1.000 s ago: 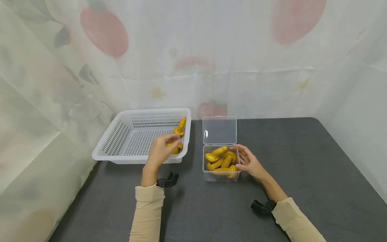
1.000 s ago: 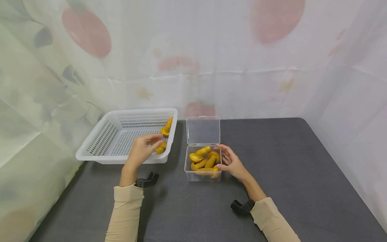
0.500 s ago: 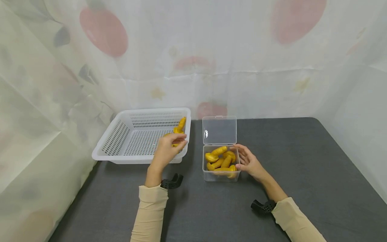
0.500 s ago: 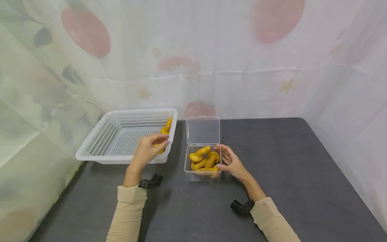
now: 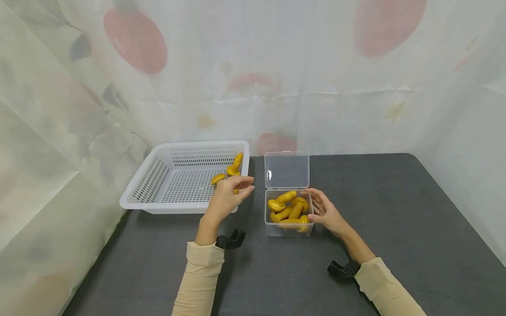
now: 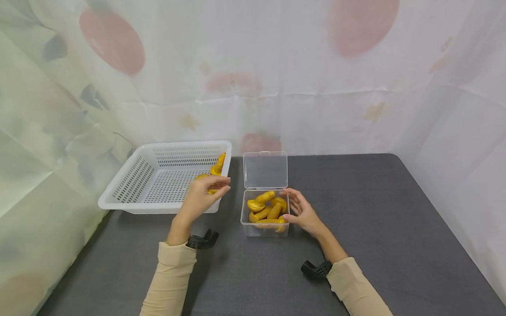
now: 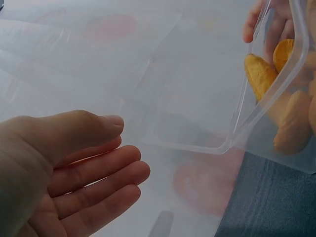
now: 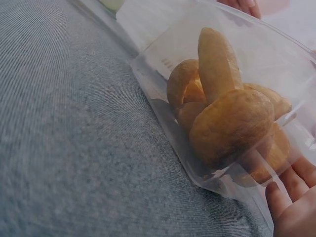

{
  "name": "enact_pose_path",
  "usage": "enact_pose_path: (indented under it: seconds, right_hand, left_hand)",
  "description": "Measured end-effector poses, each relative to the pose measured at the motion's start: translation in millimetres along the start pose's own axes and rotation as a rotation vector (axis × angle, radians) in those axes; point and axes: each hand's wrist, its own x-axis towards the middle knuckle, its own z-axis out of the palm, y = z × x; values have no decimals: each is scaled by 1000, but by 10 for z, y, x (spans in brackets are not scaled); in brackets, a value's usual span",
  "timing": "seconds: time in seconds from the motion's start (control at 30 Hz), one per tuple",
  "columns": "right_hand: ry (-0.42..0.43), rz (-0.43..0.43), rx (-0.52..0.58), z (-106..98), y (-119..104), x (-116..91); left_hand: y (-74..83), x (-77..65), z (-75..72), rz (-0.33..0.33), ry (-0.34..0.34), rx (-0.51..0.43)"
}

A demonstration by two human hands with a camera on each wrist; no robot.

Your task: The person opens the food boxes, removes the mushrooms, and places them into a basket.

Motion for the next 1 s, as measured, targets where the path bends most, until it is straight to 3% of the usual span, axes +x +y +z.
enact_pose_path:
  seconds: [0.33, 0.6, 0.87, 1.0]
  right_hand:
    - [50, 41, -79, 36, -38, 4]
    - [52, -28, 1, 52, -11, 23]
    - [66, -28, 22, 49, 0, 19]
    - [74, -18, 3, 47, 6, 20]
  left_hand:
    - [94, 2, 158, 38, -69, 17]
    - [153, 25, 325, 75, -146, -25]
    - [154, 44, 497, 97, -193, 5]
    - [156, 41, 572, 103, -216, -36]
